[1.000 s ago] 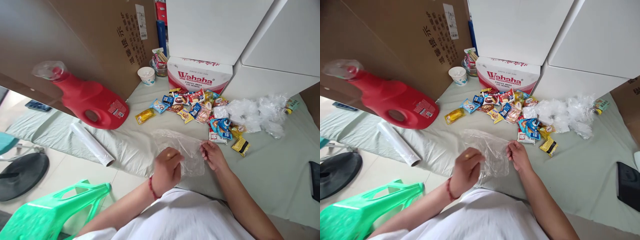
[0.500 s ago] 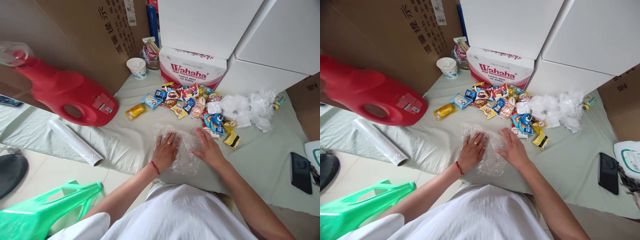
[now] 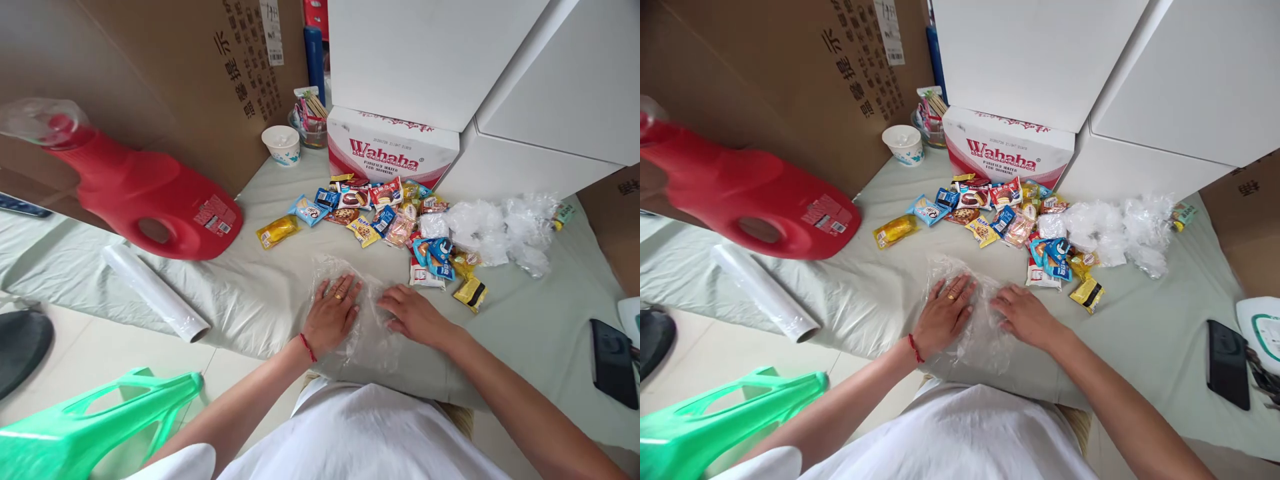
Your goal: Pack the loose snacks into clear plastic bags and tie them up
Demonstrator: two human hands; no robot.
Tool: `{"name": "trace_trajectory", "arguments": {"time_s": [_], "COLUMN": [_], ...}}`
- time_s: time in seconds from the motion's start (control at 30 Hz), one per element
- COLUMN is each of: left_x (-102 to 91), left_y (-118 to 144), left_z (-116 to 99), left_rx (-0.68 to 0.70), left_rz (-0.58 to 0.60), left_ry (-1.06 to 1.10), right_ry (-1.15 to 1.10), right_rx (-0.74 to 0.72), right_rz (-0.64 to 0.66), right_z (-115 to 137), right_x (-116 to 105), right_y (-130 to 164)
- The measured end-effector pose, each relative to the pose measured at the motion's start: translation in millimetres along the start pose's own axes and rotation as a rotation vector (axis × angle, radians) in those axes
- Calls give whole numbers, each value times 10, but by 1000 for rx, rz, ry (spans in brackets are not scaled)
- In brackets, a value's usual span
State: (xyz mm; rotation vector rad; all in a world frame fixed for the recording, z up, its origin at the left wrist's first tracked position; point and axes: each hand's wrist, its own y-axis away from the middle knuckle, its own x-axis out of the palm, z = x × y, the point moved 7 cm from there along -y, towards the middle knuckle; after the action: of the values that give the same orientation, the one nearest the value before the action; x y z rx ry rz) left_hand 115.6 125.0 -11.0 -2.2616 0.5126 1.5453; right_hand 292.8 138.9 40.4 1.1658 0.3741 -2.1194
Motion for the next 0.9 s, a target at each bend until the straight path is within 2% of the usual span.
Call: {"name": "trace_trajectory", "arguments": {"time_s": [0.03,0.1,0.23,0.3,0.37,0.43,0.47,0.53,0.63,0.67,0.7,0.77,0.9], "left_x": [6,14,2,0,2,-2,-7,-19,-53,-73,-97,-152,-240], "left_y": [-4,-8,6,18,29,41,48,66,93,100,104,98,38], "left_z": [-2,-2,46,81,120,162,182,218,278,301,323,365,418], "left_rx": [5,24,20,4,-17,-40,-49,-63,-95,-109,-121,-134,-143], "left_rz": [6,14,-10,-33,-68,-124,-157,-219,-288,-307,-322,-336,-281], "left_ry": [-4,-7,19,45,81,130,159,222,296,311,323,330,158], "right_ry": [-57,-245,-668,-794,-754,-574,-479,-362,-302,-274,-249,-238,-412], "right_rx": [51,189,531,641,694,706,705,696,712,718,719,700,713], "right_rz": [-25,-157,-444,-562,-735,-896,-934,-860,-553,-494,-464,-480,-542], "right_z": [-53,-261,-834,-1025,-1113,-1068,-1002,-835,-595,-528,-472,-394,-408], "right_x": [38,-23,-341,-512,-720,-880,-898,-744,-168,12,154,304,290], "right_y": [-10,-40,-52,-23,83,258,346,453,488,494,497,505,651]}}
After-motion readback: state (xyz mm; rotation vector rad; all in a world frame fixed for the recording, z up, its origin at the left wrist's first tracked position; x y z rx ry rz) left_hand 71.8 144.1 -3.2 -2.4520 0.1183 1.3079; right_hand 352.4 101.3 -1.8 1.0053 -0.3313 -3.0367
